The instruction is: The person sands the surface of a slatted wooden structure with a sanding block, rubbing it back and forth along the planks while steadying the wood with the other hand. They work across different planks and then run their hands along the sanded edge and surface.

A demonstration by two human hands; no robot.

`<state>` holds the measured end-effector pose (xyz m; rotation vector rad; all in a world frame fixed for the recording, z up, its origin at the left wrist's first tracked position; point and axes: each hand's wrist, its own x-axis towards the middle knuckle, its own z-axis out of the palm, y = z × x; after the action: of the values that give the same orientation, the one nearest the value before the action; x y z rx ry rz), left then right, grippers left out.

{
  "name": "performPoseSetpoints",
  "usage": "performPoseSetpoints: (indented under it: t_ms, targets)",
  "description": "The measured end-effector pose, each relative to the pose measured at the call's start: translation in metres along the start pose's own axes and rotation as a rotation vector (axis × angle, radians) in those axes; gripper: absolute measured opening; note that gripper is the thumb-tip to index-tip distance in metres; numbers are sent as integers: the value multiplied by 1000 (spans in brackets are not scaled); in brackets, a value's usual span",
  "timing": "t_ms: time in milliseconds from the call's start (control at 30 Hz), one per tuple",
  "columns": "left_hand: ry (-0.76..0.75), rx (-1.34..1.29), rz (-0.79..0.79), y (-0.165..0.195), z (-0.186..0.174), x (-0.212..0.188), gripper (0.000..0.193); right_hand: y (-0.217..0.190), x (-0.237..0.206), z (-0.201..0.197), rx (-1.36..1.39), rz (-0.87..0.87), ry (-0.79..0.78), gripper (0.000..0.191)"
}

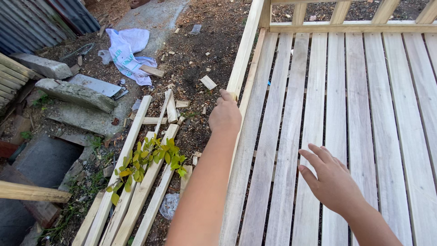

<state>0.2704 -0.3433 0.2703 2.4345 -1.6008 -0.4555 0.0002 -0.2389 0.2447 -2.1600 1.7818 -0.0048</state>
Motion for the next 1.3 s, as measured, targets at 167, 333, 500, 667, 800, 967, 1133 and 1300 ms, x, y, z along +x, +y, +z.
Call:
performPoseSetpoints:
  t_ms: [167, 333, 500, 667, 800, 967, 1133, 1300]
  targets:
    - [196, 115, 250, -17, 5, -17, 66, -2, -21, 1, 24, -12, -10, 50]
    - [145, 193, 370, -82, 13, -126, 73, -2, -41, 11, 57, -2, -82, 49]
    - [176, 411, 508, -108, 19, -169, 74, -3, -41, 11, 136, -2, -132, 48]
    - [182, 363, 439, -58, 19, -64, 71, -3, -25, 2, 83, 30, -173, 49]
    - [171, 308, 362, -14, 20, 21, 67, 2, -16, -9, 90, 53, -126, 47]
    - [172, 352, 353, 4, 17, 44, 66, 8, -15, -14, 74, 193, -239, 49]
    - [59, -9, 384, -36, 4, -32, 65, 7, -27, 5, 61, 103, -235, 49]
    - [107, 216, 542, -96, 3, -145, 76, 3, -29, 18, 86, 99, -299, 48]
